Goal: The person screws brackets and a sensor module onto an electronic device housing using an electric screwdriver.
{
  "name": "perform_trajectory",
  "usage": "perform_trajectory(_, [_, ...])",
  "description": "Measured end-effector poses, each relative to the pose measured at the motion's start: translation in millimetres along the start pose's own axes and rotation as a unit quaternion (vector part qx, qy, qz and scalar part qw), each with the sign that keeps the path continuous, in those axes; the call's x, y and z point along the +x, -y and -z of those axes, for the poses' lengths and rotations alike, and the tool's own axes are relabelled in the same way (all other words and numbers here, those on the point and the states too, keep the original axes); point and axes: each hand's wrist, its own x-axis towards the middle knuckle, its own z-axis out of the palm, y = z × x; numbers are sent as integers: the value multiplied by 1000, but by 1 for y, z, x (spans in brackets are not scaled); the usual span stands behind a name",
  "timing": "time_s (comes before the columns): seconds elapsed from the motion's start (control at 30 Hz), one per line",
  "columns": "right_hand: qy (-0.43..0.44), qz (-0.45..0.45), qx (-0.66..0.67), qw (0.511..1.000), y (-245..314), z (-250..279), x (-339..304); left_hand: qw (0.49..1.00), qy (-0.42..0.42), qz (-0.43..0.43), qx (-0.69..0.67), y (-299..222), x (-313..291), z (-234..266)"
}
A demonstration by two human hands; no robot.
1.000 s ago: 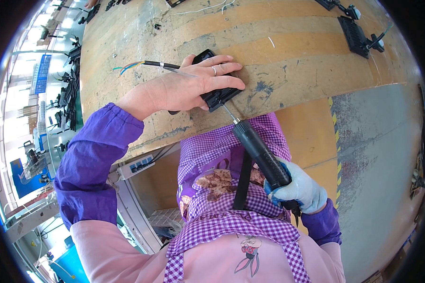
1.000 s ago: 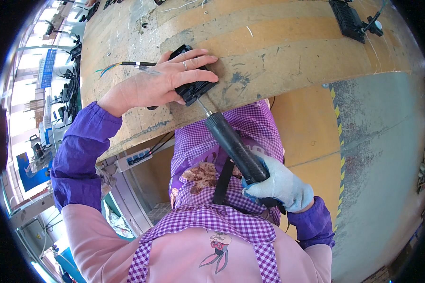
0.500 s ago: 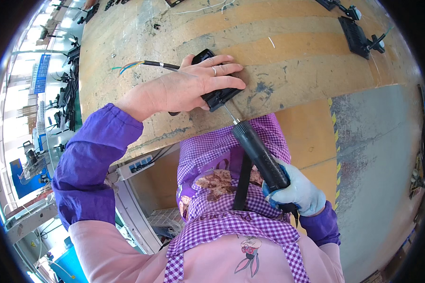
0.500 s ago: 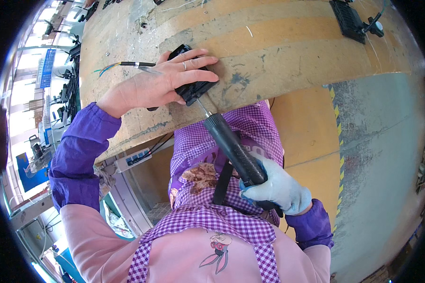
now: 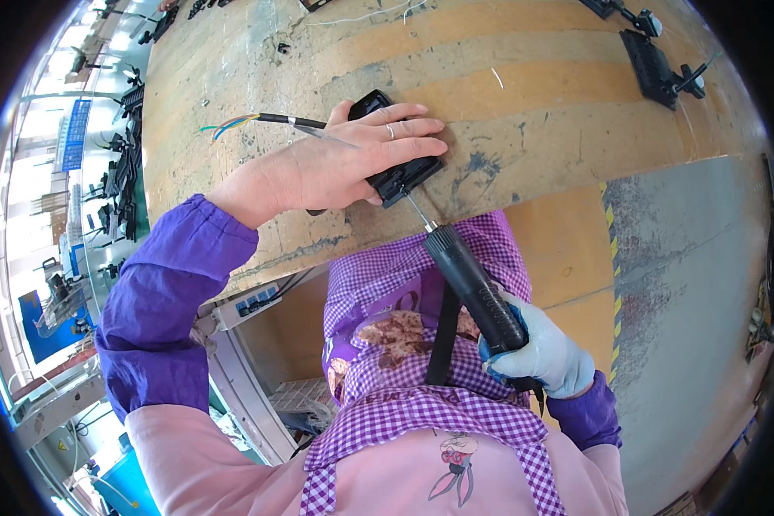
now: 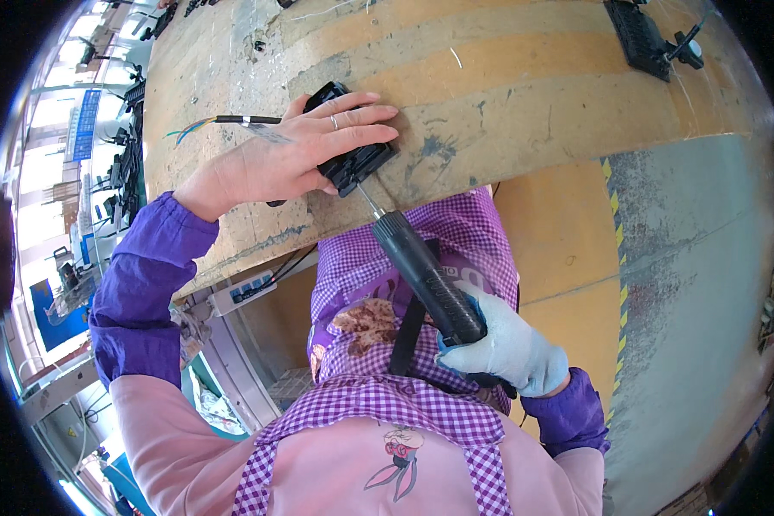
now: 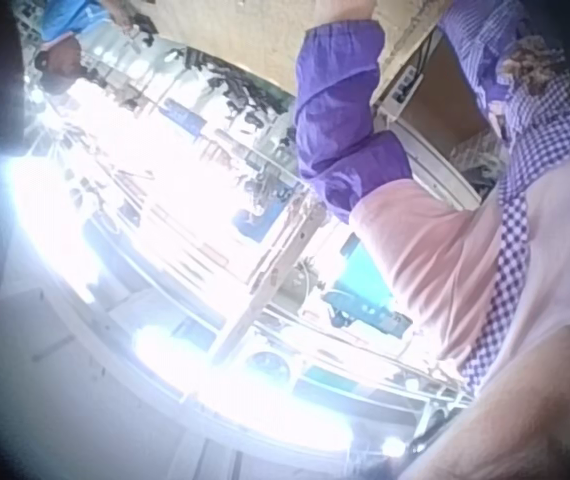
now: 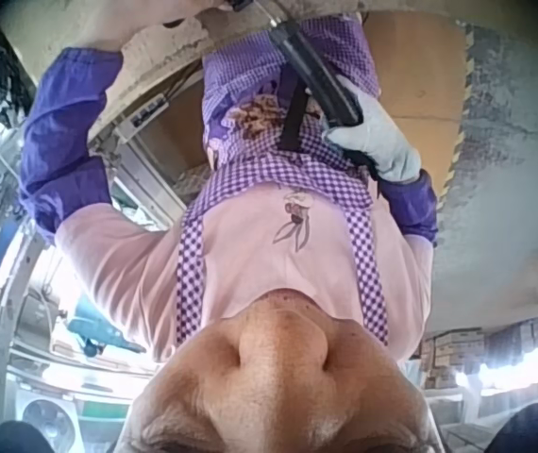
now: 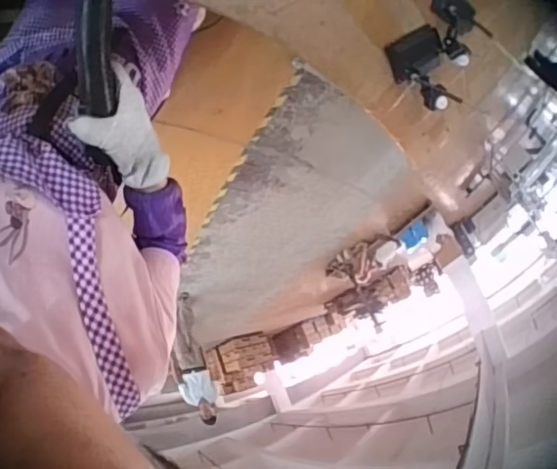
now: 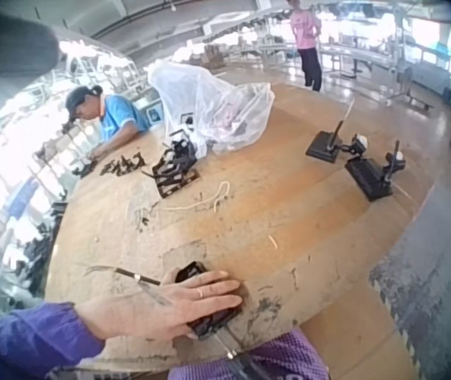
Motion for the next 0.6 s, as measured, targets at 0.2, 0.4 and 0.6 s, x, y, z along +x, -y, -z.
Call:
perform_trajectory(0.2, [-13,35,-27,999,-7,2,2,1000,6,5,-10,-1,0,3])
perform_trajectory(0.4, [-1,39,-8,999,-10,7,5,1000,-2,5,-24,0,1,1])
perform_trajectory(0.6, [13,12,25,1000,0,11,5,1000,7,11,-10,2,3,-1])
